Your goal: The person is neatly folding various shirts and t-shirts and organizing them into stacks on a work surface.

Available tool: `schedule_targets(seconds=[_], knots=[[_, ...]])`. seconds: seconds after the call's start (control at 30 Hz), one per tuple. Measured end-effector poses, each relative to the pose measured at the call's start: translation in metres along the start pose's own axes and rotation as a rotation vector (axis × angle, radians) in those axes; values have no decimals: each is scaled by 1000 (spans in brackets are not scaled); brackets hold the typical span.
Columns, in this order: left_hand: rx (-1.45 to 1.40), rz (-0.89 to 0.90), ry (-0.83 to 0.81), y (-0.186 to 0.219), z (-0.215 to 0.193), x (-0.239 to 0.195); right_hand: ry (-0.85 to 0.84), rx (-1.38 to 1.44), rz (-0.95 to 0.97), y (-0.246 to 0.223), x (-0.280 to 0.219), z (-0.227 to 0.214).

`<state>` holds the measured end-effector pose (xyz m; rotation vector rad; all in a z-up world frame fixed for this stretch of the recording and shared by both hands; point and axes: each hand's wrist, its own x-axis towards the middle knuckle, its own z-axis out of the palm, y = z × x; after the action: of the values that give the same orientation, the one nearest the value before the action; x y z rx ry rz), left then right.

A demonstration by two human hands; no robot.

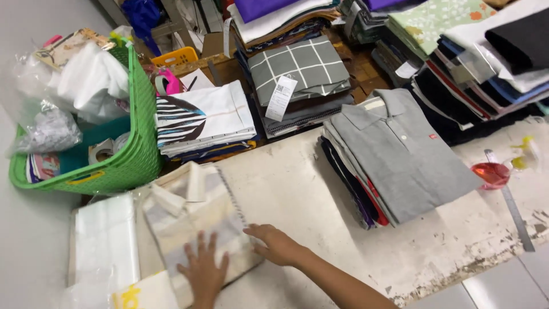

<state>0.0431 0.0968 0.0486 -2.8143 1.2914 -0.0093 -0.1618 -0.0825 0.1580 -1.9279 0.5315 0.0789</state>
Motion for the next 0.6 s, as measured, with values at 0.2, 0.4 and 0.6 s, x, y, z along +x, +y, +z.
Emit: schedule_targets(seconds=[0.2,0.4,0.6], knots=[[1,-149,-168,-10,-9,13,766,-762,-308,108,-141,-106],[-361,197,339,91,18,-29,716,-796,24,142,-265,-192],[-1490,190,-405,300,-123,-82,748,-169,189,88,-280,-242]])
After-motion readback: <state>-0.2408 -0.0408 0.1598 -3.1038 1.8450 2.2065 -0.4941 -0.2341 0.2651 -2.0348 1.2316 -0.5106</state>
